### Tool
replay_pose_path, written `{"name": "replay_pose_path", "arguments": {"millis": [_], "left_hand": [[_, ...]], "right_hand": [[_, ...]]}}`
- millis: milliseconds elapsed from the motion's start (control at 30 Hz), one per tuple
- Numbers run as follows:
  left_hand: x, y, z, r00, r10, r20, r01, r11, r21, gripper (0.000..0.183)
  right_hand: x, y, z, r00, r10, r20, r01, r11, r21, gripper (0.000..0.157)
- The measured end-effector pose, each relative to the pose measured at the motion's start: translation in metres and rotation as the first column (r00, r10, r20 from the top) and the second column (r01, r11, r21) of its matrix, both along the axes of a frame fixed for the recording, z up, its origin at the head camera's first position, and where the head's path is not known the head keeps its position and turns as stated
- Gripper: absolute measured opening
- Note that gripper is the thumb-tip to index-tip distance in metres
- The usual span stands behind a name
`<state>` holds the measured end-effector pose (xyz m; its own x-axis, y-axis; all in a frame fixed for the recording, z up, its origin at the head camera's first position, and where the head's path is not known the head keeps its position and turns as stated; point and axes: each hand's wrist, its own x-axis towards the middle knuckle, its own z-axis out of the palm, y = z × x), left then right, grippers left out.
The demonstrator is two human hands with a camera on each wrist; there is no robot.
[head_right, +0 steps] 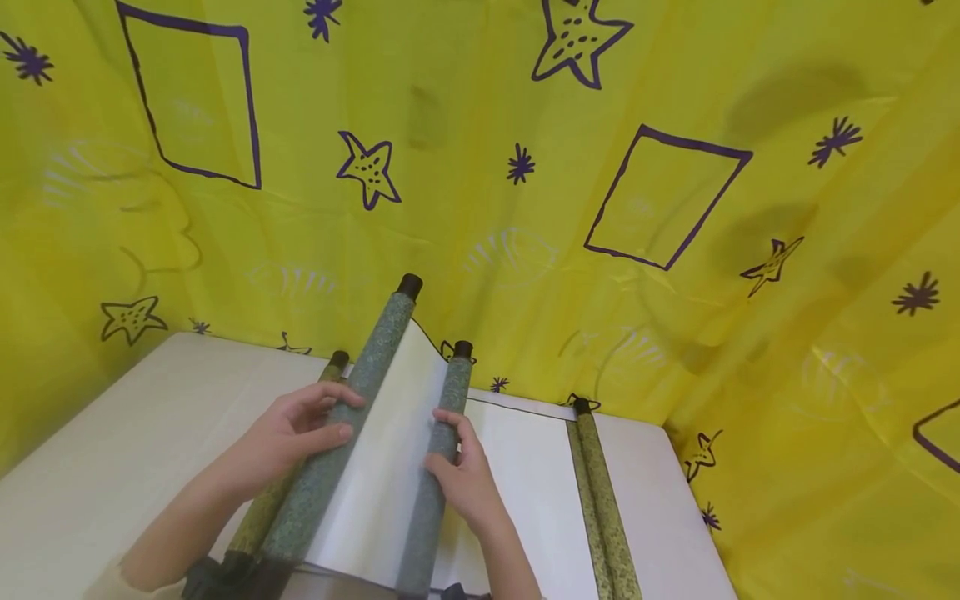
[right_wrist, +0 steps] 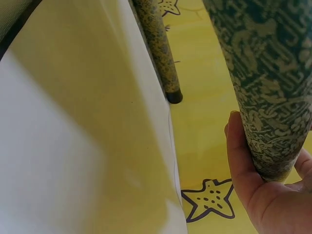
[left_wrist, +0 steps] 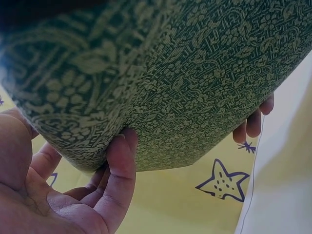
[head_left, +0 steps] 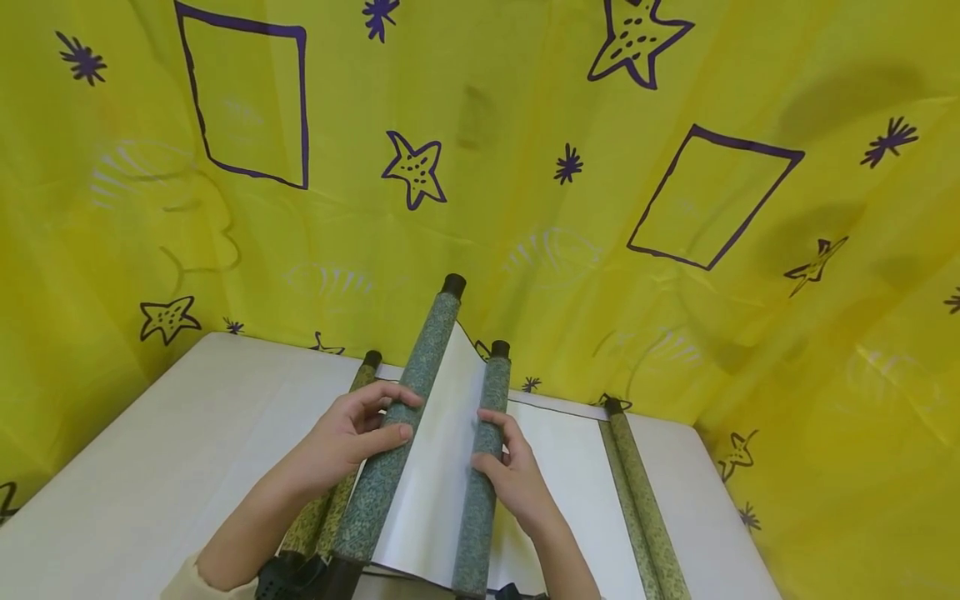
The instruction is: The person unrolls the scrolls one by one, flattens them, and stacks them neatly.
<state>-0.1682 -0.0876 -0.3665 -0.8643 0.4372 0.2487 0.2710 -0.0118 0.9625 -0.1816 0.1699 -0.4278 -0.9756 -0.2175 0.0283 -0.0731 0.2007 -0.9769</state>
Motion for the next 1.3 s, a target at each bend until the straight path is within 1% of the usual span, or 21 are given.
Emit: {"name": "replay_pose_path", "arguments": {"millis": [367,600,967,1133,1233,1300], "left_hand": [[-0.001,-0.001,0.0,1.0,0.0,-0.013,0.0,1.0,-0.004,0.03],[0.0,-0.002,0.001,1.0,0.002,0.003,-0.002,1.0,0.001,0.03],[0.002,-0.005,0.003,1.0,0.01,0.016,-0.011,1.0,0.003,0.031],[0.001,-0.006,0.004,1.0,0.011,0.001,-0.011,1.0,0.021,0.031],[0.001,-0.007,0.005,1.0,0.005,-0.013,-0.004,1.0,0.03,0.031],[0.001,-0.007,0.005,1.0,0.006,-0.008,-0.006,1.0,0.028,0.031]], "right_hand": [[0.0,0.0,-0.002,1.0,-0.001,-0.005,0.001,1.0,0.007,0.051],[0.0,0.001,-0.003,1.0,-0.007,0.0,0.007,1.0,0.011,0.05],[-0.001,0.002,-0.003,1.0,-0.009,-0.024,0.009,1.0,0.026,0.05],[0.0,0.002,0.002,1.0,-0.02,-0.01,0.02,1.0,0.01,0.051],[0.004,0.0,0.01,1.0,-0.008,0.003,0.008,1.0,-0.004,0.052],[0.007,-0.001,0.016,1.0,0.002,0.009,-0.001,1.0,-0.009,0.054]]}}
